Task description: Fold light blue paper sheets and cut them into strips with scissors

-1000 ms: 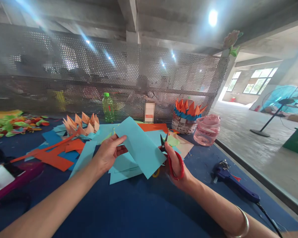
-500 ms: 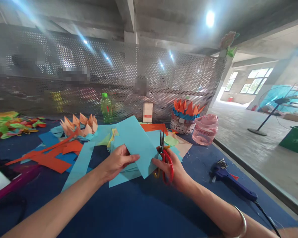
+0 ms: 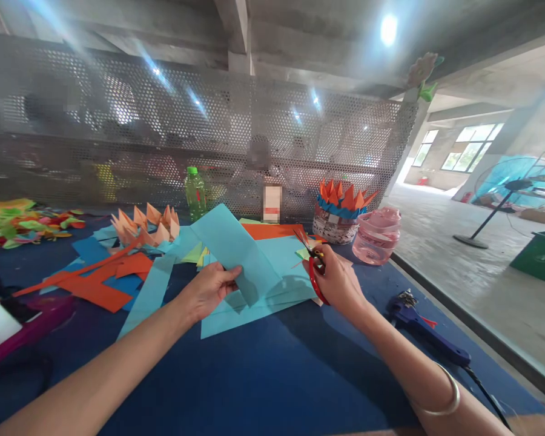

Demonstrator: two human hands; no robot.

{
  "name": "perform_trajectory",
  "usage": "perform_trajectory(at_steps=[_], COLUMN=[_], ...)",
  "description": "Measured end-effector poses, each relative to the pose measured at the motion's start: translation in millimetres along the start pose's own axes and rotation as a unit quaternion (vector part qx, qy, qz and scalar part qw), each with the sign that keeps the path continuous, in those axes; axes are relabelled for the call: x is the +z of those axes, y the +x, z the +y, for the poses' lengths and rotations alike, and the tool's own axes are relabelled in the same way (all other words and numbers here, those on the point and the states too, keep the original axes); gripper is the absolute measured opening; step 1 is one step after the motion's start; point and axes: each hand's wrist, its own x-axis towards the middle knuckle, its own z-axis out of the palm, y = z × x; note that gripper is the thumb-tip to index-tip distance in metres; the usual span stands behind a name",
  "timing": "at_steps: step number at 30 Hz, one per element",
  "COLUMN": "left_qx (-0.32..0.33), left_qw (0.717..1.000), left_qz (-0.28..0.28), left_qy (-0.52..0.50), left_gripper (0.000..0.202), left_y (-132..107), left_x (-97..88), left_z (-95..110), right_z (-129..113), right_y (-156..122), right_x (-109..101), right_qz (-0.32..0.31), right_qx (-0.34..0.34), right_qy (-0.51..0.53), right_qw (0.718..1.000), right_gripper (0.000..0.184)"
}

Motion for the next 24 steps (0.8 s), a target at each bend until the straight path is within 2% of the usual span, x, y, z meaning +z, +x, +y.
perform_trajectory(at_steps=[2,5,10,13,18,24], left_qx=[0.000,0.000,0.001,-0.005,-0.019,-0.040], left_qw=[1.000,0.999,0.997,0.998,0.998,0.997], left_qz=[0.026,0.051,0.069,0.059,0.052,0.045], left_qy=[0.009,0.014,0.018,0.023,0.035,0.055], left_gripper=[0.011,0.015,0.025,0.018,0.020,0.026], left_y=[1,3,3,3,8,10], left_x=[-0.8,-3.7,-6.0,-6.2,-12.9,-19.2], left_z=[0,-1,-2,-2,-2,0], right_z=[11,23,27,23,26,36], right_y=[7,13,13,10,12,17], right_x=[-5,-4,3,5,2,3], right_qz=[-0.004,-0.038,-0.087,-0.118,-0.055,-0.084], right_qx=[0.033,0.067,0.066,0.062,0.067,0.071], right_qy=[-0.129,-0.214,-0.217,-0.219,-0.226,-0.219], right_qw=[0.991,0.974,0.970,0.967,0.970,0.969], right_gripper=[0.027,0.029,0.027,0.026,0.029,0.027])
